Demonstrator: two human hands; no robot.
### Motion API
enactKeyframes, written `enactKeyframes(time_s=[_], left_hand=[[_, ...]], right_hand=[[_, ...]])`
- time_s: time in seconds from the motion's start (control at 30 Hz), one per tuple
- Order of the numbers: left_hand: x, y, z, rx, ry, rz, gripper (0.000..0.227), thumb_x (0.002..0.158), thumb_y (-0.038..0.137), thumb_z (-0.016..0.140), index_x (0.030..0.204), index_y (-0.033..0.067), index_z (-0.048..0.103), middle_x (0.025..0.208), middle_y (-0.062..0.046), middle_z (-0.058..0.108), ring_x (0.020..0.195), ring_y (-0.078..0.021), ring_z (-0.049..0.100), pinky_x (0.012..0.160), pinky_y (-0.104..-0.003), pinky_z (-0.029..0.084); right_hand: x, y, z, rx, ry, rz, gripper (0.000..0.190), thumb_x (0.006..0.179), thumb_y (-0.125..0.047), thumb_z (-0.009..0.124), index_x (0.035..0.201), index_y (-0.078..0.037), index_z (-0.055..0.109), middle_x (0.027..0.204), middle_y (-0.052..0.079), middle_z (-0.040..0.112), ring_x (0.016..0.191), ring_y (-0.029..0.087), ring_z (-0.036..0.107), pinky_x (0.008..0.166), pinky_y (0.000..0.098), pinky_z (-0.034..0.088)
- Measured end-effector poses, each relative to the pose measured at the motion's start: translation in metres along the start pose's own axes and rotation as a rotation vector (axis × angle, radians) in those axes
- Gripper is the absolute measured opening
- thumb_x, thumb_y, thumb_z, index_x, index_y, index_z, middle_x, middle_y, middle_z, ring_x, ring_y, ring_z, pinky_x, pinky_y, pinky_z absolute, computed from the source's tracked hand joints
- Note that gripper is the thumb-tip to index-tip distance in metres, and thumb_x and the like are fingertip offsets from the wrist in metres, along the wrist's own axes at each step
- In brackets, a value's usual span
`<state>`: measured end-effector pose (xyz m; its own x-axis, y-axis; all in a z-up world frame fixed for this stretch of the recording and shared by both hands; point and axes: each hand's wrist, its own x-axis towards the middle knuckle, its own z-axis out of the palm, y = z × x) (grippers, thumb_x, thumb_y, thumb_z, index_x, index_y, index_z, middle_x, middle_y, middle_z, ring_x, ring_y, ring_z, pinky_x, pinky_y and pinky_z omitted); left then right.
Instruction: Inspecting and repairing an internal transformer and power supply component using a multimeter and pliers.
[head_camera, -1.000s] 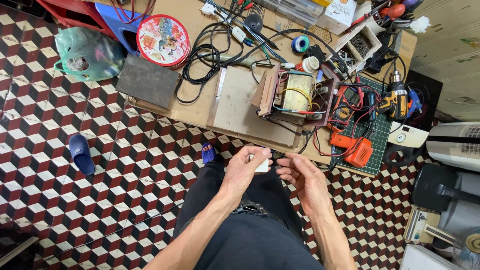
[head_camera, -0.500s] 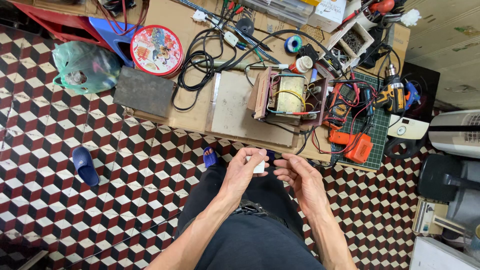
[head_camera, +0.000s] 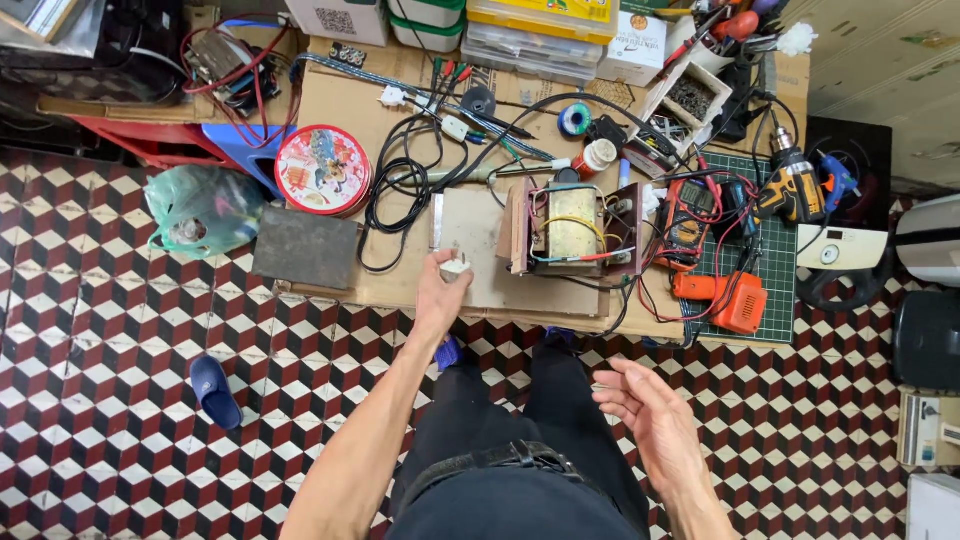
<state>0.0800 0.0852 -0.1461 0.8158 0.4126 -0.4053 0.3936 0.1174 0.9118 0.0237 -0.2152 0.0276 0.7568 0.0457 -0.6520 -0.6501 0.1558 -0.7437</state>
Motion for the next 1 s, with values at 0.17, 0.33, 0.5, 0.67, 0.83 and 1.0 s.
enactKeyframes(time_s=[0.17,0.33,0.5,0.67,0.83,1.0], left_hand=[[0.029,0.029,-0.002,0.318,0.002,0.226,0.045,0.084,0.015,0.074,0.124,0.0045,0.055,0.111,-0.017,0.070,0.099,-0.0296,0.068,0.089,-0.038,0.053],[0.055,0.012,0.014,0.493,-0.057,0.539,0.038,0.087,0.009,0.074,0.119,0.0040,0.054,0.125,-0.026,0.064,0.111,-0.0423,0.063,0.094,-0.046,0.051],[0.056,0.012,0.019,0.573,-0.082,0.606,0.040,0.086,0.008,0.075,0.120,0.0036,0.053,0.132,-0.025,0.063,0.119,-0.0439,0.059,0.100,-0.049,0.047],[0.054,0.024,0.014,0.662,-0.122,0.535,0.056,0.085,0.009,0.073,0.135,0.0019,0.048,0.134,-0.025,0.060,0.123,-0.0444,0.055,0.105,-0.047,0.044],[0.033,0.052,0.004,0.617,-0.070,0.642,0.075,0.090,0.013,0.069,0.153,-0.0043,0.032,0.149,-0.032,0.046,0.134,-0.0452,0.048,0.111,-0.045,0.040],[-0.026,0.126,0.020,0.464,-0.055,0.221,0.057,0.098,0.021,0.056,0.151,0.0025,0.047,0.138,-0.022,0.063,0.125,-0.0321,0.061,0.105,-0.038,0.047]], right_hand=[[-0.013,0.013,-0.013,0.018,0.195,0.050,0.040,0.102,-0.021,0.054,0.127,0.008,0.063,0.109,0.023,0.073,0.090,0.025,0.071,0.082,0.0351,0.058],[-0.021,0.029,-0.027,0.152,0.248,0.069,0.039,0.102,-0.017,0.052,0.127,0.011,0.062,0.106,0.024,0.073,0.087,0.026,0.072,0.077,0.0340,0.058],[-0.022,0.032,-0.029,0.175,0.291,0.108,0.039,0.101,-0.018,0.050,0.126,0.009,0.063,0.105,0.022,0.076,0.084,0.025,0.072,0.077,0.0341,0.060],[-0.011,0.026,-0.035,0.145,0.274,0.159,0.039,0.101,-0.019,0.052,0.125,0.008,0.065,0.103,0.021,0.076,0.083,0.023,0.072,0.076,0.0336,0.059],[0.025,0.006,-0.049,0.064,0.204,0.062,0.036,0.098,-0.020,0.056,0.120,0.005,0.067,0.102,0.018,0.075,0.082,0.021,0.072,0.077,0.0332,0.059],[0.107,-0.017,-0.091,-0.112,0.221,-0.138,0.040,0.107,-0.020,0.058,0.105,0.020,0.064,0.104,0.022,0.077,0.085,0.021,0.070,0.082,0.0339,0.057]])
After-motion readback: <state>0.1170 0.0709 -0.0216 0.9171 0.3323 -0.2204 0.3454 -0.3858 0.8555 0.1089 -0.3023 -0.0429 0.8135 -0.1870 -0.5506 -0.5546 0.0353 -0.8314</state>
